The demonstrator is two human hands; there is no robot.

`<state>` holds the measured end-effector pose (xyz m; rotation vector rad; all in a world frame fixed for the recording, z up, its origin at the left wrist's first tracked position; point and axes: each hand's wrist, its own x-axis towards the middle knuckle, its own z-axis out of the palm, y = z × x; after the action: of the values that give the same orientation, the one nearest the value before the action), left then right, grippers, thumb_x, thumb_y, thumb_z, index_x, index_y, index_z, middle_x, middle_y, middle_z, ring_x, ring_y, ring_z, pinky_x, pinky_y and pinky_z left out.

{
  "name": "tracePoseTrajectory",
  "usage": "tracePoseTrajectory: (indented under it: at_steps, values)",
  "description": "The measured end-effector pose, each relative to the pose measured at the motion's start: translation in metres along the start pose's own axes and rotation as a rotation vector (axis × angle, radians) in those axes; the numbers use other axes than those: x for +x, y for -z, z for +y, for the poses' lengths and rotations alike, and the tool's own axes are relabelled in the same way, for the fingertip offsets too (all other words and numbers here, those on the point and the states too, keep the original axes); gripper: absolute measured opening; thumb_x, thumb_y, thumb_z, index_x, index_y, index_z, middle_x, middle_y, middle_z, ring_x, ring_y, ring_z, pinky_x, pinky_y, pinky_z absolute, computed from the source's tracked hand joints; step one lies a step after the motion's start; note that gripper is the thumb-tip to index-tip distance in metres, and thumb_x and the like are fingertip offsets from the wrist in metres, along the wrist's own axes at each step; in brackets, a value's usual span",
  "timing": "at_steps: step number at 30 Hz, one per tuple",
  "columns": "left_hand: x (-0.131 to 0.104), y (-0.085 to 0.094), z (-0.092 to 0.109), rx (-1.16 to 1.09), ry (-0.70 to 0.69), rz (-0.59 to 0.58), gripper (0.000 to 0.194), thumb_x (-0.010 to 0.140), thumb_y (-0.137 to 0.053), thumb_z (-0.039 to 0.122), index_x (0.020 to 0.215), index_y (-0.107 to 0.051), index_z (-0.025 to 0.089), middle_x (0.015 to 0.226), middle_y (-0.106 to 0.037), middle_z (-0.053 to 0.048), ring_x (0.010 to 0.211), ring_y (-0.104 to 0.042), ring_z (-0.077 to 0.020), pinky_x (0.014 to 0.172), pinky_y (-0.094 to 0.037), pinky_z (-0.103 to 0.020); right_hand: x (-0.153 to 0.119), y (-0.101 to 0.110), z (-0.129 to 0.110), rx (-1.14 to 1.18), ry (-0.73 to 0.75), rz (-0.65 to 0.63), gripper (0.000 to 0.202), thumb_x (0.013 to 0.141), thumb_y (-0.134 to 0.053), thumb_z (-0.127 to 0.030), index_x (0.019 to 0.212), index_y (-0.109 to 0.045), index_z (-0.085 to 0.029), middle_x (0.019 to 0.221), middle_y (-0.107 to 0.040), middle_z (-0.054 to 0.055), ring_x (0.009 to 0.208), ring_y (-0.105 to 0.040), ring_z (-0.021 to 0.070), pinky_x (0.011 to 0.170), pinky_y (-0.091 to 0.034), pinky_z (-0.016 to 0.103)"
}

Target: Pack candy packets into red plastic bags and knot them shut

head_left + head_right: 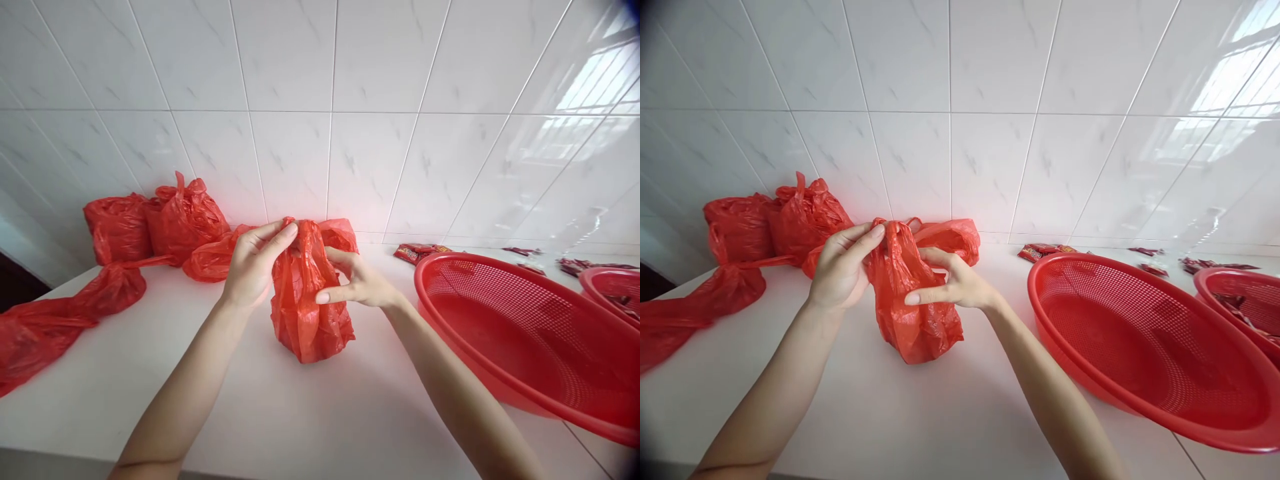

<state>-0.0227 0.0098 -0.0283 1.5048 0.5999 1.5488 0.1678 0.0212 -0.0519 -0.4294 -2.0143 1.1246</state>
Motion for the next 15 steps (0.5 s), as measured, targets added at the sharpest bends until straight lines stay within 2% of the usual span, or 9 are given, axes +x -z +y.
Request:
tracePoseTrajectory:
  at_steps: [3, 6, 10, 11, 13, 15]
  values:
    - [0.001, 0.000, 0.000, 0.018, -0.024, 0.012, 0.020, 0.087, -0.069, 0.037, 0.084, -0.076, 0.019, 0.088, -0.073, -0.005, 0.084, -0.067, -0.0190, 0.075, -0.053, -0.030, 0.000, -0.013, 0.010, -0.012, -0.018, 0.173, 0.020, 0.085, -0.070, -0.039, 0.094, -0.071, -0.021, 0.096, -0.068, 0.003, 0.092, -0.062, 0.0204, 0.085, -0.050, 0.035]
    - [0.002, 0.002, 0.002, 0.076, -0.070, 0.059, 0.020, 0.089, -0.068, 0.036, 0.090, -0.077, 0.018, 0.098, -0.073, -0.007, 0.078, -0.067, -0.0166, 0.070, -0.052, -0.029, 0.001, -0.015, 0.018, 0.162, -0.063, 0.403, 0.025, 0.090, -0.062, -0.042, 0.080, -0.068, -0.020, 0.086, -0.066, 0.003, 0.085, -0.061, 0.0183, 0.081, -0.049, 0.032]
    - [0.006, 0.010, 0.006, 0.100, -0.155, 0.158, 0.018, 0.090, -0.066, 0.033, 0.094, -0.077, 0.020, 0.101, -0.073, -0.006, 0.071, -0.064, -0.0128, 0.069, -0.050, -0.028, 0.001, -0.006, 0.023, 0.585, -0.139, 0.533, 0.029, 0.092, -0.052, -0.041, 0.079, -0.066, -0.020, 0.076, -0.066, 0.003, 0.072, -0.062, 0.0159, 0.073, -0.052, 0.030]
    - [0.007, 0.012, 0.007, 0.107, -0.170, 0.161, 0.017, 0.090, -0.066, 0.032, 0.093, -0.077, 0.020, 0.098, -0.073, -0.005, 0.071, -0.063, -0.0127, 0.071, -0.050, -0.029, 0.001, -0.004, 0.023, 0.625, -0.147, 0.554, 0.029, 0.092, -0.050, -0.039, 0.073, -0.062, -0.020, 0.068, -0.063, 0.002, 0.062, -0.058, 0.0133, 0.068, -0.051, 0.028]
    - [0.007, 0.015, 0.007, 0.150, -0.177, 0.116, 0.015, 0.089, -0.065, 0.029, 0.090, -0.077, 0.020, 0.094, -0.073, -0.005, 0.073, -0.063, -0.0137, 0.076, -0.050, -0.030, 0.001, -0.004, 0.024, 0.606, -0.165, 0.624, 0.030, 0.091, -0.052, -0.035, 0.065, -0.051, -0.020, 0.052, -0.048, -0.004, 0.043, -0.039, 0.0080, 0.055, -0.045, 0.025]
    - [0.005, 0.017, 0.008, 0.218, -0.149, -0.004, 0.015, 0.088, -0.065, 0.026, 0.091, -0.078, 0.020, 0.095, -0.074, -0.006, 0.082, -0.064, -0.0174, 0.081, -0.050, -0.033, 0.001, -0.007, 0.024, 0.505, -0.194, 0.711, 0.028, 0.090, -0.056, -0.033, 0.066, -0.046, -0.021, 0.047, -0.034, -0.009, 0.039, -0.024, 0.0060, 0.045, -0.036, 0.022]
